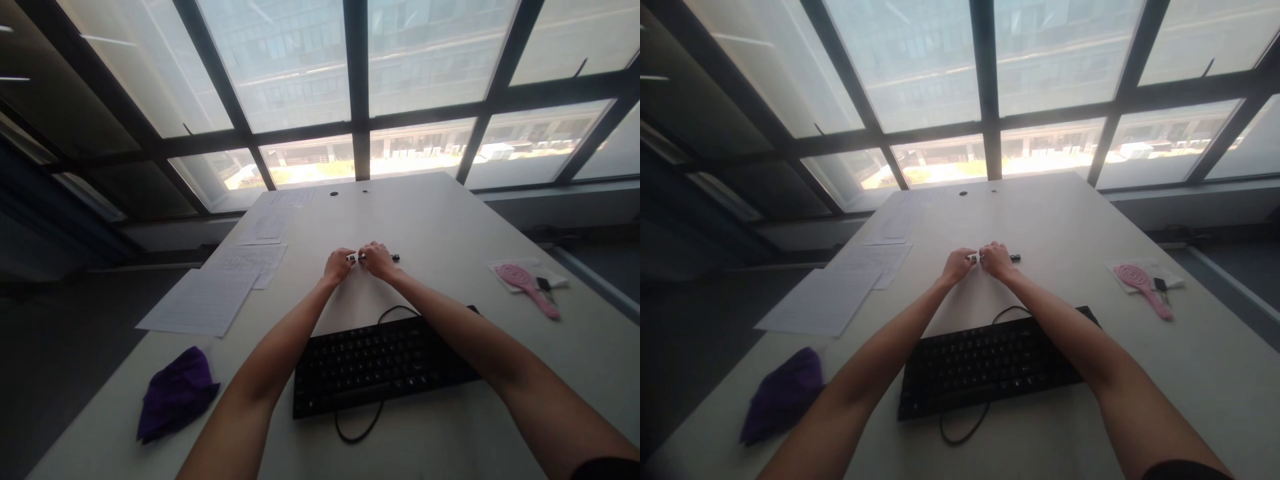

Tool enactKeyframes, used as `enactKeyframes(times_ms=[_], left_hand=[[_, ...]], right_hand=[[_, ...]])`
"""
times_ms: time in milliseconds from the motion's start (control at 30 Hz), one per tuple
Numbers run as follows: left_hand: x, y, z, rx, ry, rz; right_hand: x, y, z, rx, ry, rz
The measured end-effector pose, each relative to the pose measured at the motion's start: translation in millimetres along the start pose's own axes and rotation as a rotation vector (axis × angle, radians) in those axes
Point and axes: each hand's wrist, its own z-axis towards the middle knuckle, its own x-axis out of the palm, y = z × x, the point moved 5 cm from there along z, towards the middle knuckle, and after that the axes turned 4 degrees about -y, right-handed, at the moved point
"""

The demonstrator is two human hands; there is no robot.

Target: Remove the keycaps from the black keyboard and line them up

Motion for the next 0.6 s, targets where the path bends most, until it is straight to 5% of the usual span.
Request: enactKeyframes(times_ms=[167,333,467,600], left_hand=[[6.1,-4,4,0.007,0.018,0.043],[-14.2,-12,-14,0.014,0.001,0.026],[-31.7,-28,-67,0.086,0.001,-0.068],[-30.9,-57,-136,0.175,0.13,-0.191]], right_hand=[[7,7,8,-0.046,0.03,0.007],[-12,15,-8,-0.057,-0.005,0.058],[-37,22,-51,-0.053,-0.092,0.224],[-54,28,-111,-0.052,-0.113,0.481]])
